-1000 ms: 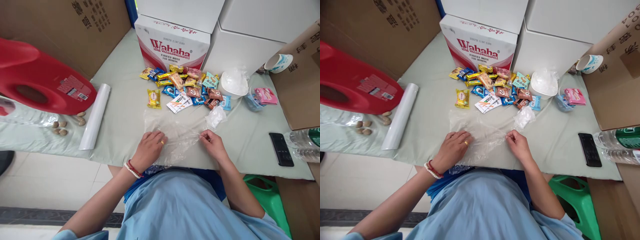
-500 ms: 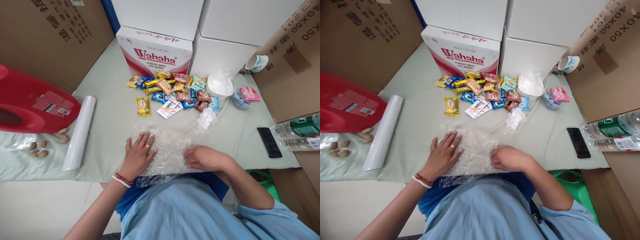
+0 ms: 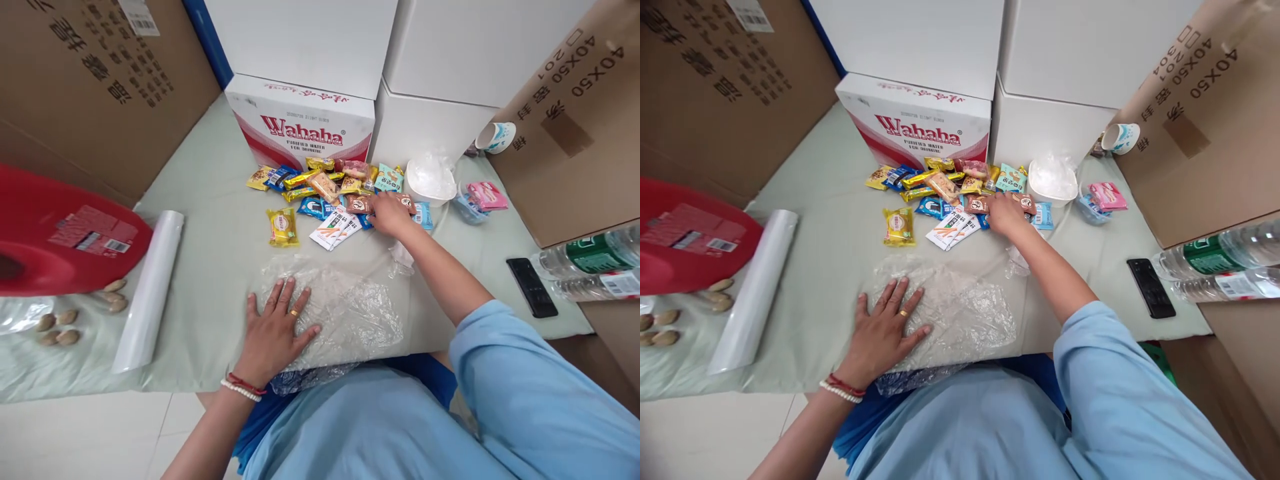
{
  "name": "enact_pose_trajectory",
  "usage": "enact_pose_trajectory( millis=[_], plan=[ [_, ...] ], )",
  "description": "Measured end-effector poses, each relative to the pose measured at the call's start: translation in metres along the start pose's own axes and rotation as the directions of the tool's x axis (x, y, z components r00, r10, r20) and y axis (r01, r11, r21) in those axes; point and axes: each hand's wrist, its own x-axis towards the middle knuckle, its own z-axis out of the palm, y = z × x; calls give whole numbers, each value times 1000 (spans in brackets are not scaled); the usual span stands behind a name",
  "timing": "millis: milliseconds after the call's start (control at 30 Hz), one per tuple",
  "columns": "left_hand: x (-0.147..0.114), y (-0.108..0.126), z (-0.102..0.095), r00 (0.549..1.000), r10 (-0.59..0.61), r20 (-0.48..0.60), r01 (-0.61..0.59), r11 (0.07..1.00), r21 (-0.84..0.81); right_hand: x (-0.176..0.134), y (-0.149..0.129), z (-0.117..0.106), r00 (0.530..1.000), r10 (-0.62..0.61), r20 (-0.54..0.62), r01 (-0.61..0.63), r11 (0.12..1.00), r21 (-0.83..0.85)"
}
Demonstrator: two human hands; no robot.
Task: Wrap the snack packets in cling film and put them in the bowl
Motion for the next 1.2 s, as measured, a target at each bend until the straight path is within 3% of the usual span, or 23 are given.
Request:
enact_pose_trajectory(
  millis=[100, 267, 367, 467, 533, 567, 633, 700, 733, 767, 800, 833, 867, 900, 967, 1000, 1033, 1100, 1167, 1200],
  plan=[
    [1, 14, -2, 999, -33, 18, 33, 999, -11, -8, 0, 8, 996, -63, 65, 64, 998, -8],
    [7, 39, -7, 997, -69, 45, 71, 996, -54, -21, 11, 20, 997, -74, 29, 75, 997, -12],
    [7, 39, -7, 996, -77, 44, 80, 994, -73, -26, 18, 15, 998, -39, -50, 38, 999, -13],
    [5, 35, -4, 998, -69, 7, 69, 993, -91, -45, 17, -5, 971, 15, -240, 41, 973, 229],
    [4, 35, 0, 997, -75, -19, 73, 993, -96, -69, 4, -21, 959, 46, -280, 110, 848, 519],
    [4, 35, 1, 996, -81, -27, 78, 992, -97, -83, -8, -26, 973, 7, -229, 149, 742, 654],
    [5, 36, 4, 996, -82, -31, 78, 992, -98, -111, -39, -27, 970, -241, -35, 158, 511, 845],
    [5, 36, 5, 997, -76, -24, 73, 993, -96, -132, -70, -15, 829, -542, 138, 87, 368, 926],
    [4, 35, 5, 997, -72, -19, 70, 993, -94, -138, -81, -6, 763, -619, 185, 46, 337, 940],
    [4, 34, 4, 998, -68, -13, 66, 993, -94, -140, -86, 5, 749, -629, 210, 5, 321, 947],
    [3, 33, 3, 998, -62, -7, 61, 994, -95, -139, -85, 15, 793, -568, 219, -39, 312, 949],
    [2, 31, 1, 998, -55, -3, 55, 994, -99, -134, -78, 25, 872, -439, 219, -84, 305, 949],
    [0, 29, 0, 999, -47, -1, 47, 993, -105, -128, -67, 32, 945, -252, 209, -130, 297, 946],
    [-1, 28, -2, 999, -41, -1, 40, 993, -110, -121, -54, 37, 978, -53, 203, -180, 286, 941],
    [-2, 25, -5, 999, -50, -4, 49, 992, -112, -108, -28, 40, 956, 217, 196, -253, 276, 927],
    [-2, 24, -6, 998, -64, -5, 63, 992, -110, -105, -21, 38, 952, 251, 175, -248, 300, 921],
    [-2, 23, -7, 997, -80, -4, 79, 991, -106, -105, -19, 36, 968, 216, 131, -202, 350, 915],
    [0, 23, -7, 995, -99, 1, 99, 990, -102, -111, -31, 34, 1000, -4, -9, 10, 477, 879],
    [3, 22, -8, 996, -92, 6, 92, 990, -111, -122, -59, 37, 959, -268, -89, 233, 575, 785],
    [4, 21, -8, 996, -84, 6, 85, 989, -120, -127, -75, 40, 929, -363, -66, 295, 623, 724]
  ],
)
